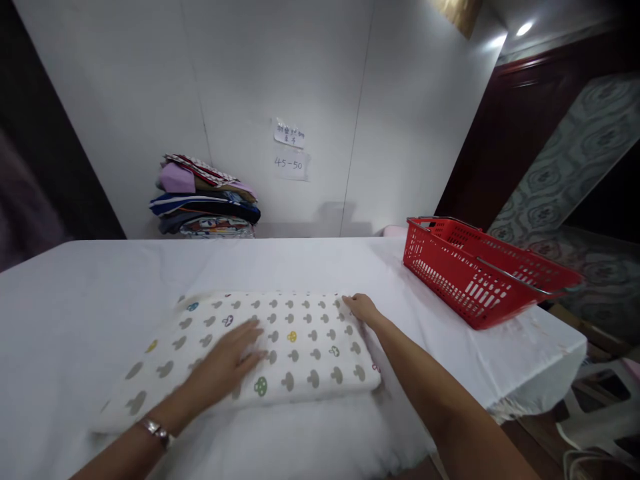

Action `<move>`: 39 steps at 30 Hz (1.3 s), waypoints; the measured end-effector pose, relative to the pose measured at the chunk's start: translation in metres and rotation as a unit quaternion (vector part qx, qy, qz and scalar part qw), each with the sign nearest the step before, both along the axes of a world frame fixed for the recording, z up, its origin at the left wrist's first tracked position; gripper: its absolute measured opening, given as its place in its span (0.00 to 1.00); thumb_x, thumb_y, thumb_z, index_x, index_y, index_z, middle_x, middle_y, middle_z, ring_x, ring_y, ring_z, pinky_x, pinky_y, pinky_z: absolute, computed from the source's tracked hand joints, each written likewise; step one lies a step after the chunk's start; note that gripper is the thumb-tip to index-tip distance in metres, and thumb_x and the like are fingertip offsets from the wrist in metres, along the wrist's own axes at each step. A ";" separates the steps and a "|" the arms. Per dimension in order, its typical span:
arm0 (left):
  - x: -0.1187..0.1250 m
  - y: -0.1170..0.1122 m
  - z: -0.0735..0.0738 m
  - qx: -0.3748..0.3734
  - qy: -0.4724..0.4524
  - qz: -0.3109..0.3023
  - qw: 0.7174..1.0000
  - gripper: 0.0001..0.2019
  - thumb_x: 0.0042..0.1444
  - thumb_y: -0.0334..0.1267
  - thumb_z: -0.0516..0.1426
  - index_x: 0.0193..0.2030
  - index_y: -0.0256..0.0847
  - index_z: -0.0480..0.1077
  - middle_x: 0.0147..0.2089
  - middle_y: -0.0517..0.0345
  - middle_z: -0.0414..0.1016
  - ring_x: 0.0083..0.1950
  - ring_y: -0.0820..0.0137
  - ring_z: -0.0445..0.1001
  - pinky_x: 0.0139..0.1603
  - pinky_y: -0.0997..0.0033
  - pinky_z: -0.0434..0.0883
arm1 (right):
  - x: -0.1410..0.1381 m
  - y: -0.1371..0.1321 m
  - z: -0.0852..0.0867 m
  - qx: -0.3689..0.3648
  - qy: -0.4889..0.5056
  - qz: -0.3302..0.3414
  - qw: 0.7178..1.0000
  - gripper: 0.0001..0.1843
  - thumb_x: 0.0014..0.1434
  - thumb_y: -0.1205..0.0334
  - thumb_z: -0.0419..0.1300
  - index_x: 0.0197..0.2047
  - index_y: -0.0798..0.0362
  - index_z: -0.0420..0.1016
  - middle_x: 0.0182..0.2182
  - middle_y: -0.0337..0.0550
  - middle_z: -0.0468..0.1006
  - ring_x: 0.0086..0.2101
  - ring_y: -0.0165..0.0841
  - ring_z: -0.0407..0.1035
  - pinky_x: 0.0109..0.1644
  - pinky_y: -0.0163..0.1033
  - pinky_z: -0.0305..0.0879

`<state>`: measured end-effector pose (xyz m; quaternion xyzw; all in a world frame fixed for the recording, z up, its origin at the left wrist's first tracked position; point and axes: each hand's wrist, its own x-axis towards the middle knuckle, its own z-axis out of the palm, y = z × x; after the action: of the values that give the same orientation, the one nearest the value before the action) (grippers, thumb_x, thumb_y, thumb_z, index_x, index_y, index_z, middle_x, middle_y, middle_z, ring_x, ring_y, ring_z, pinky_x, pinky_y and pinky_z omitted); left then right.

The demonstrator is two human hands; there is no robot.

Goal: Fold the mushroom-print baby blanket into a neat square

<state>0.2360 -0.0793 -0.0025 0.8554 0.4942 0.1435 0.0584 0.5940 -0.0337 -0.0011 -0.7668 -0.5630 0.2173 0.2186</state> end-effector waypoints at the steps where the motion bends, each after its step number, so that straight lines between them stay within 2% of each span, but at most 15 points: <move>1: 0.009 -0.012 0.000 0.000 0.004 -0.046 0.999 0.27 0.59 0.55 0.47 0.61 0.44 0.62 0.65 0.54 0.58 0.65 0.61 0.58 0.62 0.58 0.62 | -0.001 0.003 0.000 0.000 -0.003 -0.001 1.000 0.23 0.59 0.47 0.50 0.30 0.57 0.74 0.30 0.48 0.78 0.30 0.34 0.70 0.30 0.34 0.56; 4: 0.029 -0.041 -0.003 0.012 0.026 -0.179 0.983 0.29 0.58 0.54 0.50 0.65 0.49 0.55 0.67 0.56 0.55 0.66 0.60 0.56 0.64 0.53 0.59 | -0.005 0.011 -0.004 -0.001 -0.021 -0.007 1.000 0.19 0.59 0.51 0.51 0.32 0.58 0.74 0.32 0.49 0.78 0.32 0.35 0.70 0.31 0.34 0.56; 7: 0.036 -0.052 -0.009 0.028 0.039 -0.226 0.973 0.29 0.58 0.49 0.52 0.66 0.52 0.52 0.67 0.57 0.55 0.67 0.59 0.55 0.65 0.48 0.56 | -0.006 0.014 -0.010 -0.001 -0.047 -0.014 0.999 0.12 0.57 0.57 0.54 0.36 0.57 0.74 0.36 0.51 0.78 0.36 0.36 0.70 0.33 0.34 0.56; 11: 0.035 -0.052 -0.015 0.045 0.043 -0.227 0.972 0.26 0.60 0.35 0.49 0.65 0.50 0.53 0.66 0.58 0.56 0.66 0.62 0.56 0.65 0.50 0.56 | -0.004 0.012 -0.014 0.006 -0.070 -0.017 0.997 0.12 0.58 0.58 0.52 0.38 0.56 0.73 0.39 0.51 0.77 0.39 0.36 0.70 0.35 0.34 0.56; 15: 0.036 -0.057 -0.014 0.049 0.061 -0.225 0.971 0.33 0.52 0.22 0.46 0.65 0.48 0.52 0.67 0.58 0.54 0.67 0.62 0.53 0.65 0.50 0.56 | -0.003 0.010 -0.015 0.006 -0.081 -0.012 0.997 0.13 0.59 0.58 0.51 0.39 0.56 0.73 0.40 0.51 0.77 0.40 0.37 0.69 0.36 0.34 0.56; 20: 0.041 -0.062 -0.018 0.038 0.081 -0.199 0.976 0.43 0.42 0.15 0.42 0.67 0.49 0.49 0.69 0.60 0.50 0.69 0.64 0.48 0.65 0.50 0.56 | -0.003 0.012 -0.014 -0.002 -0.085 -0.010 0.996 0.14 0.60 0.56 0.51 0.39 0.56 0.72 0.41 0.52 0.77 0.40 0.38 0.69 0.36 0.35 0.57; 23: 0.039 -0.060 -0.023 0.033 0.068 -0.202 0.976 0.46 0.39 0.13 0.41 0.67 0.50 0.49 0.68 0.61 0.50 0.68 0.65 0.49 0.64 0.51 0.58 | -0.002 0.010 -0.013 -0.005 -0.081 -0.008 0.997 0.14 0.59 0.56 0.52 0.39 0.56 0.72 0.42 0.52 0.76 0.41 0.38 0.69 0.36 0.35 0.57; 26: 0.034 -0.058 -0.026 0.042 0.034 -0.203 0.978 0.46 0.40 0.13 0.40 0.66 0.52 0.49 0.67 0.63 0.52 0.68 0.67 0.52 0.64 0.53 0.60 | -0.001 0.007 -0.012 -0.003 -0.066 -0.013 0.998 0.12 0.59 0.57 0.53 0.37 0.56 0.72 0.40 0.51 0.77 0.40 0.38 0.69 0.36 0.35 0.56; 31: 0.031 -0.064 -0.023 0.014 0.023 -0.198 0.980 0.45 0.40 0.15 0.42 0.66 0.52 0.51 0.68 0.64 0.51 0.68 0.65 0.50 0.65 0.50 0.58 | 0.003 0.000 -0.006 0.002 0.000 -0.015 1.000 0.15 0.59 0.55 0.53 0.35 0.58 0.73 0.35 0.50 0.77 0.37 0.36 0.68 0.37 0.35 0.58; 35: 0.041 -0.069 -0.015 -0.022 0.025 -0.177 0.984 0.40 0.42 0.19 0.45 0.65 0.49 0.55 0.68 0.61 0.52 0.68 0.64 0.50 0.67 0.49 0.54 | 0.005 -0.019 0.002 -0.011 0.083 -0.010 0.996 0.20 0.60 0.50 0.52 0.45 0.58 0.72 0.39 0.48 0.77 0.35 0.33 0.69 0.33 0.33 0.60; 39: 0.057 -0.072 -0.008 -0.032 0.025 -0.182 0.982 0.34 0.49 0.24 0.47 0.64 0.47 0.55 0.68 0.59 0.53 0.68 0.63 0.50 0.68 0.49 0.49 | 0.002 -0.059 0.007 -0.040 0.180 0.006 0.983 0.29 0.59 0.49 0.53 0.61 0.52 0.59 0.34 0.42 0.76 0.27 0.29 0.67 0.27 0.32 0.60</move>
<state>0.2934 -0.1511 -0.0106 0.9321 0.3359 0.0936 0.0983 0.5960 -0.0924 0.0057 -0.7200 -0.5102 0.3749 0.2841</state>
